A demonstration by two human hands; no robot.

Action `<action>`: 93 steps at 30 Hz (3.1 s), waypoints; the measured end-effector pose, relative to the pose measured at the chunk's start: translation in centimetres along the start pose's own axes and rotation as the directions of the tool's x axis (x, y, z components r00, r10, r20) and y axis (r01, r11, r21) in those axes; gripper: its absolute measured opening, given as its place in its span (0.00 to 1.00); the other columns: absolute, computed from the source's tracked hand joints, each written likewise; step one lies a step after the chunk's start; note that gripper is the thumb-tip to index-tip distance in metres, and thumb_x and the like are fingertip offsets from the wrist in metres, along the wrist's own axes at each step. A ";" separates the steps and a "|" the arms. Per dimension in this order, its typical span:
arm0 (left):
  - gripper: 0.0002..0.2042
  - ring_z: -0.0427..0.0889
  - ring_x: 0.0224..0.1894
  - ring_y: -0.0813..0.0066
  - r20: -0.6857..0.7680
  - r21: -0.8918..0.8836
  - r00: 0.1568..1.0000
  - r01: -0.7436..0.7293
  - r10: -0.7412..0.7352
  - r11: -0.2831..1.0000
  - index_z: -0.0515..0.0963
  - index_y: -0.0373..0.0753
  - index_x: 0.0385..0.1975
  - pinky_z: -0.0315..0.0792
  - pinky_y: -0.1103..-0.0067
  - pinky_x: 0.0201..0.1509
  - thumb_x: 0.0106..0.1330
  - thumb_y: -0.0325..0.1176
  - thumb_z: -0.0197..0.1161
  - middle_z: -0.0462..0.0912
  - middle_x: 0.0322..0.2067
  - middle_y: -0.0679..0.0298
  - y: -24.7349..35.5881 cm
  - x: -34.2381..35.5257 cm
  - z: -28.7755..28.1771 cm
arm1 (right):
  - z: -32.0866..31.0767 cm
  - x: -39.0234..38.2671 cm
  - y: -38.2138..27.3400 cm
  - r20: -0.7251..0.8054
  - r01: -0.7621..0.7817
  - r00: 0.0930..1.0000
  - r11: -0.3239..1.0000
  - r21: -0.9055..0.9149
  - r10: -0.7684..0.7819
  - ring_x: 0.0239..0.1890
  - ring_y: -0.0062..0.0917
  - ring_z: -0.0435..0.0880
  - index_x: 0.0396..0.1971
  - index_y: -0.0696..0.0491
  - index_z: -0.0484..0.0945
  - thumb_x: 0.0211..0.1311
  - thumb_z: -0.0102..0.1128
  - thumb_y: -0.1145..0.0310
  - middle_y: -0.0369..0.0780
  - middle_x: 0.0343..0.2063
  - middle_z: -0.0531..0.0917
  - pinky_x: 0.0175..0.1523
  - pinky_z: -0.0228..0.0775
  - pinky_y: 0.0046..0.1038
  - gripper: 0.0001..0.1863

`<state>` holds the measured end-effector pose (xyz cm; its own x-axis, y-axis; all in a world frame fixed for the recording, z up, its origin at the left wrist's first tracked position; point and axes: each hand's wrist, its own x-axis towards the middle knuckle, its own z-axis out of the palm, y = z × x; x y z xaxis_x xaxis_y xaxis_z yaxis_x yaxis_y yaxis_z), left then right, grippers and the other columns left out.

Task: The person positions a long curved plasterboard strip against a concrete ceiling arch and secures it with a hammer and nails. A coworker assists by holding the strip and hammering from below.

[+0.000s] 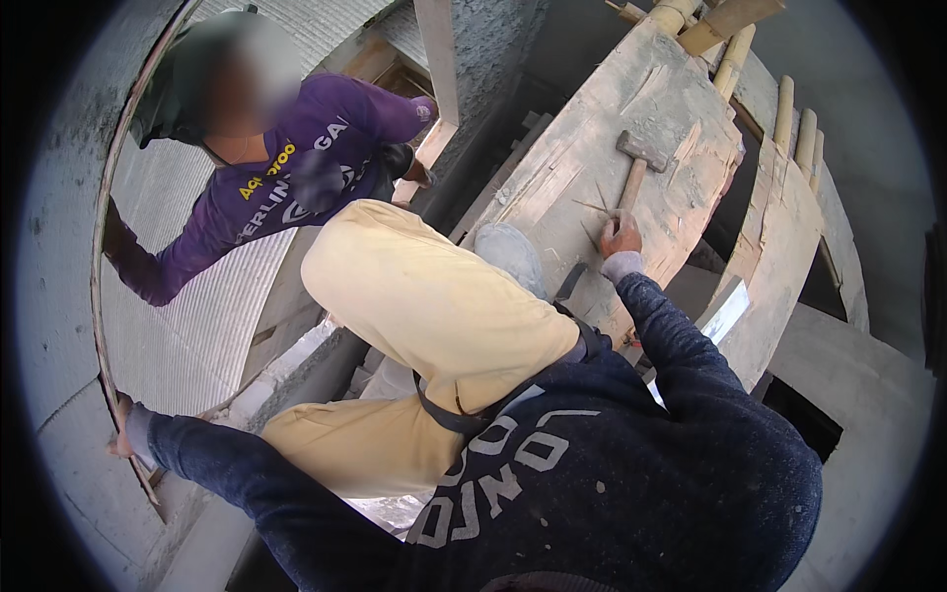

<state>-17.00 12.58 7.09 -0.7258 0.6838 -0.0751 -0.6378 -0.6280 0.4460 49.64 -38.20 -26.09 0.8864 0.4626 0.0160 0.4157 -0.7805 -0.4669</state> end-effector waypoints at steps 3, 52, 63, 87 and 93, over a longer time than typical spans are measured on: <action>0.38 0.48 0.66 0.48 -0.073 -0.086 0.997 0.025 -0.031 0.996 0.48 0.40 0.65 0.48 0.50 0.63 0.59 0.53 0.53 0.49 0.65 0.50 -0.4 0.3 0.2 | -0.1 -0.9 1.3 0.101 -0.005 0.995 0.997 -0.072 0.013 0.38 0.44 0.78 0.36 0.53 0.73 0.55 0.54 0.67 0.47 0.35 0.79 0.43 0.70 0.40 0.10; 0.25 0.68 0.56 0.58 0.345 -0.349 0.931 0.247 -0.122 0.904 0.65 0.39 0.55 0.63 0.61 0.59 0.63 0.50 0.52 0.70 0.53 0.58 -1.2 -2.9 -1.7 | -1.2 7.5 -16.1 0.305 -0.077 0.939 0.767 0.637 -0.159 0.33 0.25 0.79 0.48 0.57 0.69 0.58 0.59 0.65 0.42 0.31 0.77 0.33 0.75 0.25 0.20; 0.26 0.67 0.57 0.62 0.311 -0.240 0.945 -0.020 0.097 0.970 0.63 0.40 0.58 0.63 0.65 0.61 0.64 0.48 0.52 0.68 0.55 0.60 -2.7 -6.5 -0.1 | -16.0 0.3 -48.8 0.051 0.577 0.449 0.333 0.746 -0.892 0.27 0.17 0.78 0.48 0.58 0.70 0.65 0.53 0.61 0.38 0.31 0.78 0.25 0.68 0.15 0.18; 0.24 0.68 0.56 0.58 0.420 -0.210 0.905 0.023 0.069 0.977 0.64 0.40 0.56 0.65 0.59 0.59 0.65 0.48 0.51 0.70 0.54 0.58 -2.1 -6.9 -0.5 | 6.2 -15.5 -68.8 0.340 0.205 0.121 0.358 0.911 -0.933 0.21 0.17 0.77 0.43 0.60 0.73 0.63 0.49 0.72 0.40 0.29 0.82 0.24 0.70 0.18 0.11; 0.24 0.67 0.56 0.54 0.433 -0.163 0.901 0.112 -0.031 0.980 0.65 0.42 0.56 0.64 0.53 0.57 0.66 0.50 0.49 0.69 0.54 0.56 -1.9 -6.7 -0.5 | 6.8 -17.5 -70.4 0.281 0.138 0.115 0.296 0.945 -0.953 0.23 0.22 0.81 0.40 0.59 0.77 0.60 0.50 0.73 0.42 0.29 0.83 0.25 0.73 0.22 0.12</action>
<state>-11.06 9.00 6.27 -0.5225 0.7963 0.3049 -0.7483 -0.5997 0.2837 3.45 11.45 0.52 -0.3510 0.9152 0.1982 0.0524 0.2305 -0.9717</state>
